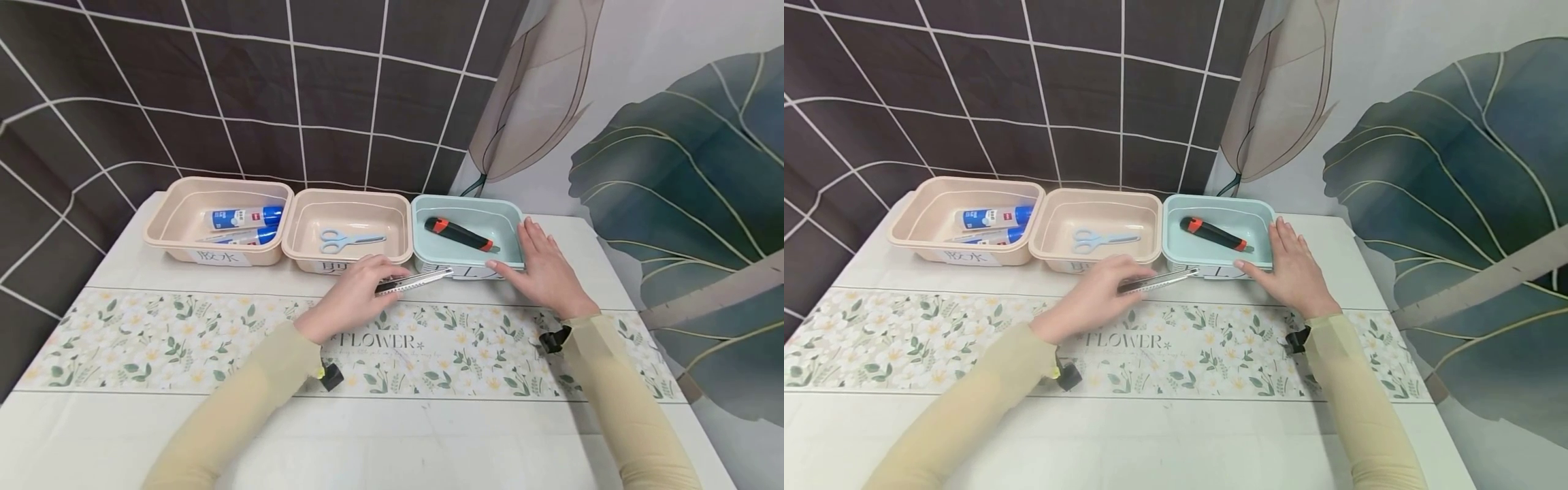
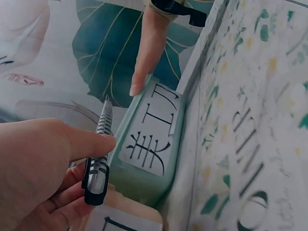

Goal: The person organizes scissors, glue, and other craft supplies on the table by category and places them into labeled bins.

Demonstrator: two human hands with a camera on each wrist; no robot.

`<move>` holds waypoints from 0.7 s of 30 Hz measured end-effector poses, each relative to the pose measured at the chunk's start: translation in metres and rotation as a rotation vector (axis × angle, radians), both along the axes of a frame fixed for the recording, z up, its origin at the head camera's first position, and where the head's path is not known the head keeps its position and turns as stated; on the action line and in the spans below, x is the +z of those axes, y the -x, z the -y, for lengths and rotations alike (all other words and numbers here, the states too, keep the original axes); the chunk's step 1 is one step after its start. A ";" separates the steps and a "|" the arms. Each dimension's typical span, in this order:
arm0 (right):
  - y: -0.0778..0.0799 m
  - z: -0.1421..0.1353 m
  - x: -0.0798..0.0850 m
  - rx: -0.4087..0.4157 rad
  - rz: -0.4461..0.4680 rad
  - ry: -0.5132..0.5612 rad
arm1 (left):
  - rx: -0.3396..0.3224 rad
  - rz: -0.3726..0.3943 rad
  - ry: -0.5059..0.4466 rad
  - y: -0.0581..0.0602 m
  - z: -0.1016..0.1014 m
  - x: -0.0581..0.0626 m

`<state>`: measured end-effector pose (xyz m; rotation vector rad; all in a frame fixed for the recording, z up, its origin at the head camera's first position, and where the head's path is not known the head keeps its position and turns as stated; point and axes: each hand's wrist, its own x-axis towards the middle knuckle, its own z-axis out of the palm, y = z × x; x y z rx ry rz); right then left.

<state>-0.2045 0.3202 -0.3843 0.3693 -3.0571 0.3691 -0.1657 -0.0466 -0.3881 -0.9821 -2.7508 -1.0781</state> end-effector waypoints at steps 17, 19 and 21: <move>-0.001 0.000 0.002 -0.013 0.007 0.001 | -0.040 -0.059 -0.014 0.066 -0.056 0.039; -0.001 0.000 0.002 -0.015 0.009 0.001 | -0.043 -0.041 -0.010 0.074 -0.063 0.038; -0.001 0.000 0.002 -0.019 0.011 0.003 | -0.048 -0.032 -0.006 0.082 -0.071 0.037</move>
